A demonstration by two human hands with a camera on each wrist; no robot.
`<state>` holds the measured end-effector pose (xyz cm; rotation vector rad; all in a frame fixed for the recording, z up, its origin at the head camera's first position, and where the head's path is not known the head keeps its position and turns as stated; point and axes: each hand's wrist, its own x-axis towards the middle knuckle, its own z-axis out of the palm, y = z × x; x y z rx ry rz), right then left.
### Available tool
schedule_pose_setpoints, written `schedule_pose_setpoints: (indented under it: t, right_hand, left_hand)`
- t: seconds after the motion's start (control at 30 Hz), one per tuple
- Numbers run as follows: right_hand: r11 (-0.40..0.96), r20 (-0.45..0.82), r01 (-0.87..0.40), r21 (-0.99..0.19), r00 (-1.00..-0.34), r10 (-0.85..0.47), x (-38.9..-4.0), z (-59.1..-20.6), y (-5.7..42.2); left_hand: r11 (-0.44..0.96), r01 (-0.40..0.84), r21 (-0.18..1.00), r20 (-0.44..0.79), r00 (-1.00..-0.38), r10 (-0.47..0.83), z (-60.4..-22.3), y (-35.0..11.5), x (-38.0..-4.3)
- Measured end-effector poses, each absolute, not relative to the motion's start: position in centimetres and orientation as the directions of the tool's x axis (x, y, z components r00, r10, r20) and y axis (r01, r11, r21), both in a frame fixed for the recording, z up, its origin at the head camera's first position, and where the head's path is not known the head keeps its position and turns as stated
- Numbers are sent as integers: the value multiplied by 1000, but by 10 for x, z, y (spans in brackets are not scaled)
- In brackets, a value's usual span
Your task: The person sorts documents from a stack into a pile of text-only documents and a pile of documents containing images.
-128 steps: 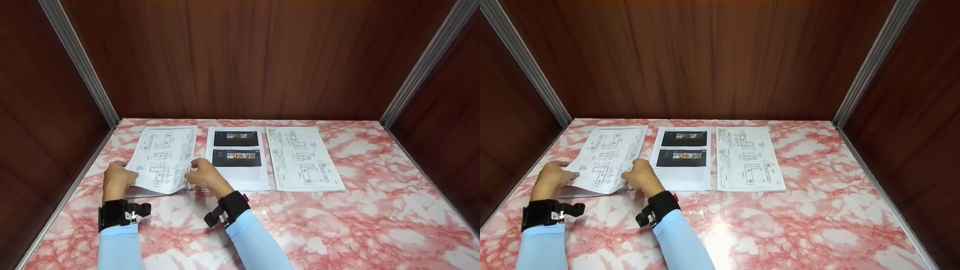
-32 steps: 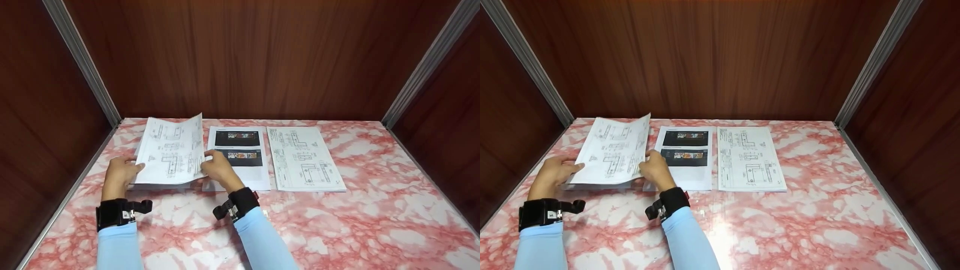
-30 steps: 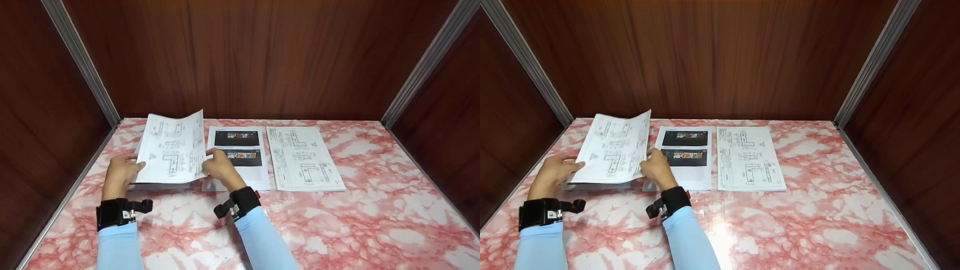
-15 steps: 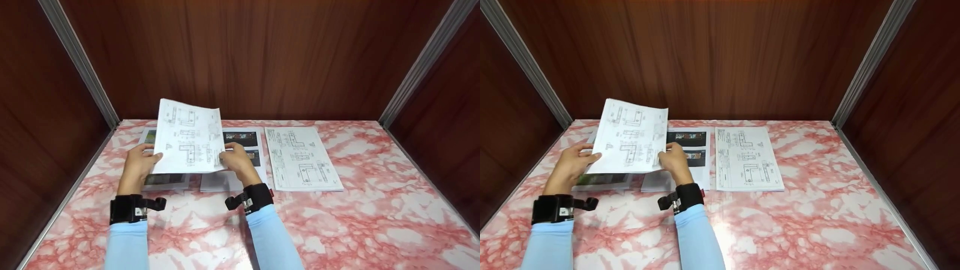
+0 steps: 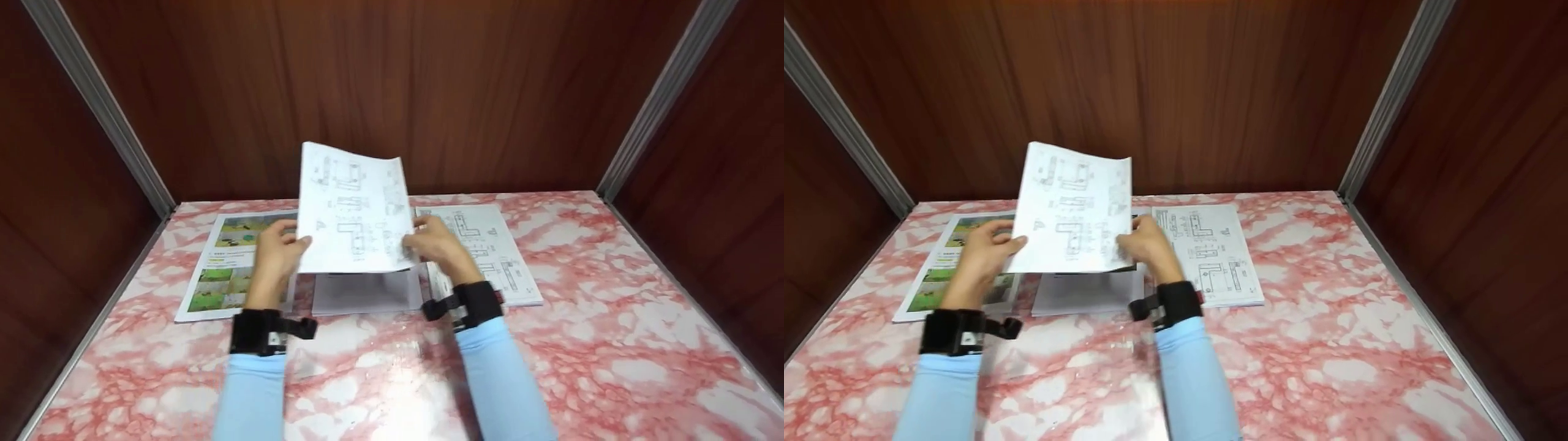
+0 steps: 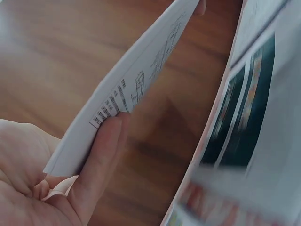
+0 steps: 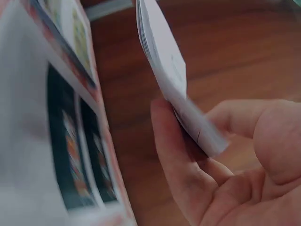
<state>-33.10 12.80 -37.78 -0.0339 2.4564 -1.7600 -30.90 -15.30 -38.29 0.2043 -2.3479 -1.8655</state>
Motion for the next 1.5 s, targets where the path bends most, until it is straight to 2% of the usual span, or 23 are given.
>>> schedule_pose_setpoints:
  t: [0.17,0.3,0.6,0.83,1.07,1.27,1.5]
  right_hand:
    - [283,-75,42,-958,-991,-107,-328,-371,176]
    - [297,-61,38,-954,-996,-68,-322,-368,211]
    - [299,-103,103,-949,-995,16,-317,-374,257]
    - [222,-117,117,-968,-993,14,-311,-380,288]
    - [224,-131,140,-965,-990,57,-307,-389,313]
    - [180,-155,166,-969,-985,73,-309,-404,328]
    - [151,-241,251,-956,-967,77,-310,-414,338]
  left_hand:
    - [234,48,971,93,-978,-186,-381,-105,-316]
    - [284,97,954,153,-972,-179,-381,-69,-315]
    - [212,161,964,199,-964,-174,-392,-10,-311]
    - [222,165,961,192,-975,-107,-400,14,-308]
    - [258,178,949,187,-982,-8,-413,34,-310]
    - [324,176,930,183,-983,6,-427,47,-310]
    - [355,186,916,187,-982,32,-437,58,-311]
